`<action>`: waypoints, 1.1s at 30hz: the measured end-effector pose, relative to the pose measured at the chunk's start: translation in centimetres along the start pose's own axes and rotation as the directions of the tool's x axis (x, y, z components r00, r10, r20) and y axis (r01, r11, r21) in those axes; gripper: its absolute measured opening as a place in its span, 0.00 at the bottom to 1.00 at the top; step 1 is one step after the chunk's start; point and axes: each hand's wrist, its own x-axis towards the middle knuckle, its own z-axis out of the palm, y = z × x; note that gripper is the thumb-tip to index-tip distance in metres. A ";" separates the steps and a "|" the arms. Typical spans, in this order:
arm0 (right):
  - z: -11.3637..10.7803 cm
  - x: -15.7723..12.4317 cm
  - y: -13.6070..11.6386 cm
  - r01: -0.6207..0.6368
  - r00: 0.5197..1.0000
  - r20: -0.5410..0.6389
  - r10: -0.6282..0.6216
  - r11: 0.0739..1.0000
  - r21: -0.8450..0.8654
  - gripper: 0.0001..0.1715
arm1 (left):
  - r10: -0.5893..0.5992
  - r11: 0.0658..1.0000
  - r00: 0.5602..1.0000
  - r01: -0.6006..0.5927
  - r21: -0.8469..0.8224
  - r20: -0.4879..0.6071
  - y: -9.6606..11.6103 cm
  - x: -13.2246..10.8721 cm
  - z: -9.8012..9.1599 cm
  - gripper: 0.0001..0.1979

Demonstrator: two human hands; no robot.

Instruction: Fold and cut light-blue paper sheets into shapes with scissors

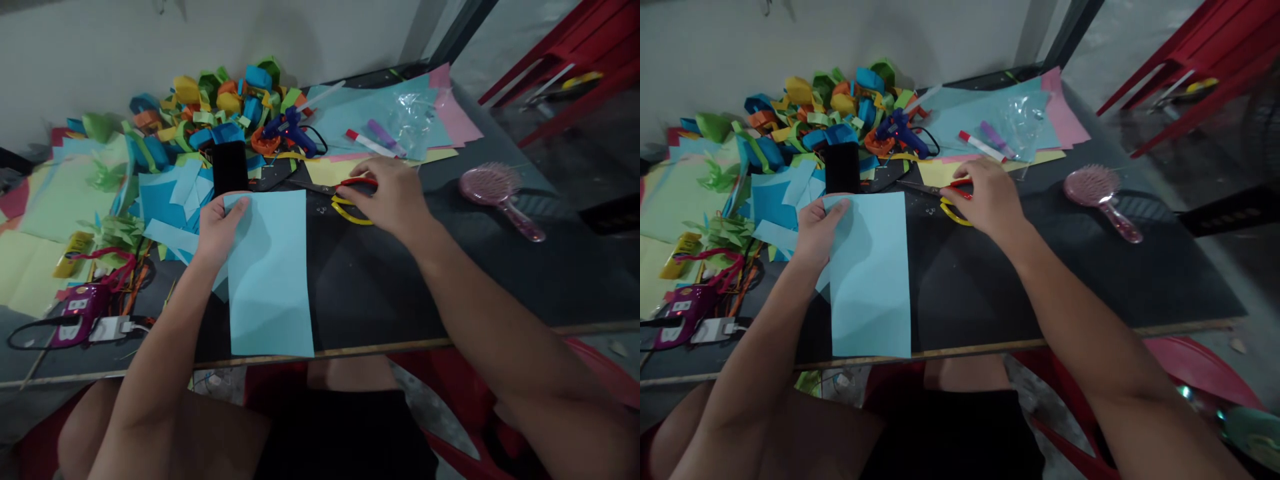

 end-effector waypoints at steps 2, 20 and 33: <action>0.9 -0.5 -1.1 -0.023 0.992 0.122 -0.017 0.946 0.324 0.23 | 0.047 0.999 0.996 -0.045 0.018 -0.081 -0.2 0.1 0.0 0.15; 3.9 -1.1 -1.5 -0.370 0.873 0.482 -0.073 0.544 0.753 0.19 | -0.031 0.998 0.930 0.052 -0.047 0.367 -0.5 -0.7 0.1 0.20; 3.5 -0.9 -1.6 -0.295 0.889 0.442 -0.121 0.587 0.754 0.23 | 0.025 0.987 0.901 0.045 -0.153 0.432 0.1 -0.5 -0.6 0.22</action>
